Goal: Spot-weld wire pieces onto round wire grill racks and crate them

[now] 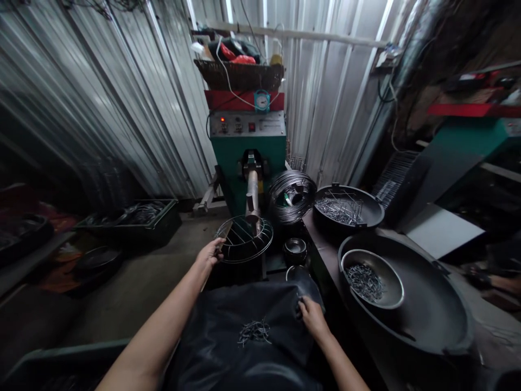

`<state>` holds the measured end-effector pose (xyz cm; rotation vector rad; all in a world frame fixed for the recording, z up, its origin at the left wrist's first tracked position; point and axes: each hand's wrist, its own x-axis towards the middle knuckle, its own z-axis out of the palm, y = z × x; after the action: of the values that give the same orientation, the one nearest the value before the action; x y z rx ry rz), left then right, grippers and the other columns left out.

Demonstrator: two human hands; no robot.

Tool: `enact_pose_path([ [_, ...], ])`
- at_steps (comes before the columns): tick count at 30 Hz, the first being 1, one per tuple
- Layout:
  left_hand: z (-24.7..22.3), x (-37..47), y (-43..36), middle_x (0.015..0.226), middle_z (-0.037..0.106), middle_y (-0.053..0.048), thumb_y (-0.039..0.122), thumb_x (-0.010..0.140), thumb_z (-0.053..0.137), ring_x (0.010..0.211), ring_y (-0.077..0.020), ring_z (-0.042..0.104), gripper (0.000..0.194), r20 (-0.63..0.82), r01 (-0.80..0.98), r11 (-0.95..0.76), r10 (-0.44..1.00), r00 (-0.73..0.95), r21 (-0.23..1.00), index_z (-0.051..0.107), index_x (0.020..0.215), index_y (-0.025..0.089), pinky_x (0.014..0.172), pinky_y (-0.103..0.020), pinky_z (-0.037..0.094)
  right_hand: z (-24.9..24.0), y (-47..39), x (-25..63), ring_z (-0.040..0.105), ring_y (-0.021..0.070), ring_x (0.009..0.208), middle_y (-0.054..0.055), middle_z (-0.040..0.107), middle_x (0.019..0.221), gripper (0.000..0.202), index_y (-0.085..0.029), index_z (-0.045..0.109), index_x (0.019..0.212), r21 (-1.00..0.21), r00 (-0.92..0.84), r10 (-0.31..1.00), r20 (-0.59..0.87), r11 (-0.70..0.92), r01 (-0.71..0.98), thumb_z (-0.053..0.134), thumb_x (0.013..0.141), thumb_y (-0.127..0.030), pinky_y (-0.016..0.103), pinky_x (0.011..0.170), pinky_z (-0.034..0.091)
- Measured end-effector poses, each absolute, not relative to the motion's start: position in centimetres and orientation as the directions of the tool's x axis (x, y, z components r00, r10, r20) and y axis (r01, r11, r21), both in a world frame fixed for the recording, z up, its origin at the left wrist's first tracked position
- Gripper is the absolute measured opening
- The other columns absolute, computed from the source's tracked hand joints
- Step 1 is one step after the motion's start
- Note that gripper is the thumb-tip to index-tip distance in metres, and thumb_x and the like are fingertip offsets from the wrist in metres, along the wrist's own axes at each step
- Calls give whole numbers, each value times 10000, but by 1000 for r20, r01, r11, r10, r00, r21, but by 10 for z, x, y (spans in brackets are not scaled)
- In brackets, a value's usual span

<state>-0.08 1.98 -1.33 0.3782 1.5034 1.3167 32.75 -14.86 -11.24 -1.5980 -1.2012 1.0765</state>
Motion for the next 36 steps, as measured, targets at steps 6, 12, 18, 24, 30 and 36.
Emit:
enact_pose_path([
  [6,-11,21,-5,472,359,82,253,411,713,413,-55,325,322,-435,-398,251,758,-485,882,464,597,170,366,-189,253,-70,-131,309,600,218,688,49,637,695,307,-186,613,725,-964,114,993,-36,-64,258,578,682,-488,313,636,481],
  [12,-12,35,-15,479,321,101,271,396,712,404,-38,274,361,-392,-421,176,769,-506,890,440,615,182,361,-186,207,-13,-80,243,607,161,706,47,644,855,367,-172,592,951,-987,-60,986,154,152,-43,523,795,-496,281,677,486],
  [18,-13,35,-18,586,430,67,277,391,703,460,-52,349,390,-356,-429,112,759,-546,896,474,690,179,374,-186,248,-31,-47,204,551,127,588,0,606,674,241,-178,627,850,-955,-186,965,183,220,199,496,823,-379,238,578,455],
  [24,-17,34,-17,623,445,67,312,432,704,475,-49,356,402,-292,-400,63,786,-545,914,491,750,186,386,-175,232,-38,-38,207,536,121,512,-13,577,609,196,-188,629,833,-940,-183,975,126,177,292,475,828,-308,217,491,431],
  [30,-19,33,-20,659,421,71,310,469,718,486,-37,341,412,-280,-392,51,785,-552,919,499,797,190,407,-166,247,-34,-39,205,531,121,474,-14,571,581,209,-175,619,847,-957,-136,985,103,135,255,480,818,-328,211,445,412],
  [36,-8,32,-23,683,415,59,311,476,736,506,-45,358,456,-269,-389,37,782,-562,920,523,861,194,402,-161,265,-29,-38,207,564,133,562,2,609,656,234,-170,623,881,-960,-146,981,126,158,230,480,821,-345,220,511,444],
])
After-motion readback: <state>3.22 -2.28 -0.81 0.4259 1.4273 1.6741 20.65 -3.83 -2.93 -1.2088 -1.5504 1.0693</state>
